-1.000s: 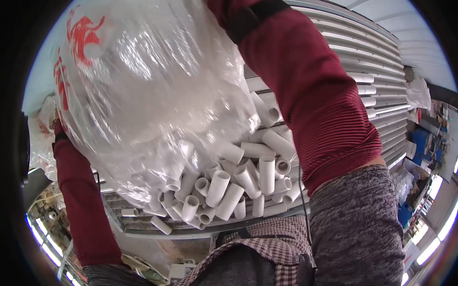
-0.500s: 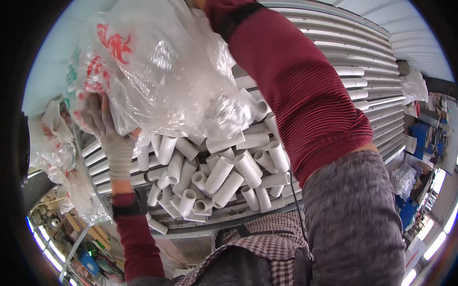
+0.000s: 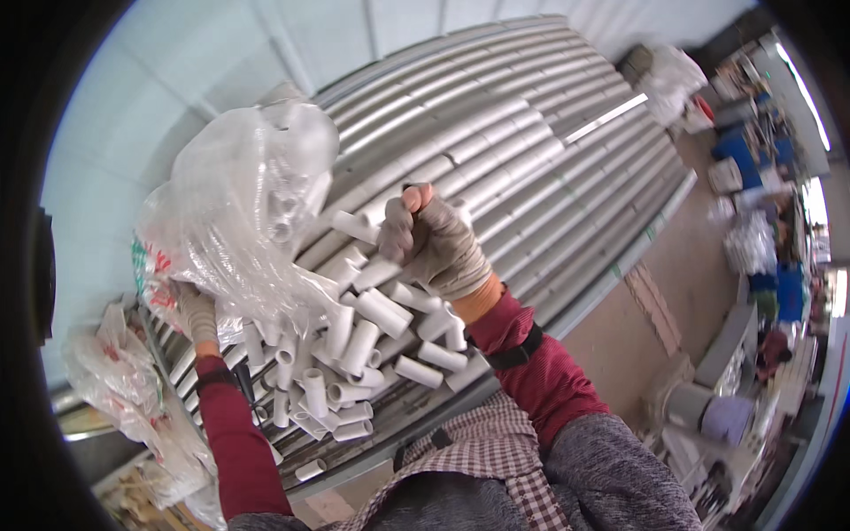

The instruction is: Operating a film-wrapping machine and loading white pipe cores.

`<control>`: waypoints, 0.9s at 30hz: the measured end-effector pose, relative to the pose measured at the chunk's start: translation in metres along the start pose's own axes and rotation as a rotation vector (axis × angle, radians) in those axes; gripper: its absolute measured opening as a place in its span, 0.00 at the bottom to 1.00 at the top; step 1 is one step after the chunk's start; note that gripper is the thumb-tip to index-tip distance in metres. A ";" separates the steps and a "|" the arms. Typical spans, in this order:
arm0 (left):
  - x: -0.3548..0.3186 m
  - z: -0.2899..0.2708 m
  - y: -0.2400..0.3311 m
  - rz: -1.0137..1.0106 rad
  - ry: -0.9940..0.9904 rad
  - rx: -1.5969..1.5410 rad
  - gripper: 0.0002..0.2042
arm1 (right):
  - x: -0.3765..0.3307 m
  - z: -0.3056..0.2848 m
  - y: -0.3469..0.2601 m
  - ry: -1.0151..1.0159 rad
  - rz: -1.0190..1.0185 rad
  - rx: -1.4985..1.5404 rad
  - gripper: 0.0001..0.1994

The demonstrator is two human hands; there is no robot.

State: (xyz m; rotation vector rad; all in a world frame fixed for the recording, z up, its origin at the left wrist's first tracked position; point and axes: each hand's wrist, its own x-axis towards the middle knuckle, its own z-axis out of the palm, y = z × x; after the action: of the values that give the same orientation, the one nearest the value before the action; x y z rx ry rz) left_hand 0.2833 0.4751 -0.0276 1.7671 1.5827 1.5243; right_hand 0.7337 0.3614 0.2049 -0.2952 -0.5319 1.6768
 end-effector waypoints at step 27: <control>-0.517 0.372 0.975 0.541 -0.764 -0.625 0.11 | -0.640 -0.134 -0.434 -0.513 -0.345 0.536 0.17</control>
State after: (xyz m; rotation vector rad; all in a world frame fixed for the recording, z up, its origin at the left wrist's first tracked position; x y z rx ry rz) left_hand 1.1910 -0.1482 0.3517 2.0685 0.2395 1.1027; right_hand 1.2845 -0.1957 0.2412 0.6004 -0.4516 1.4813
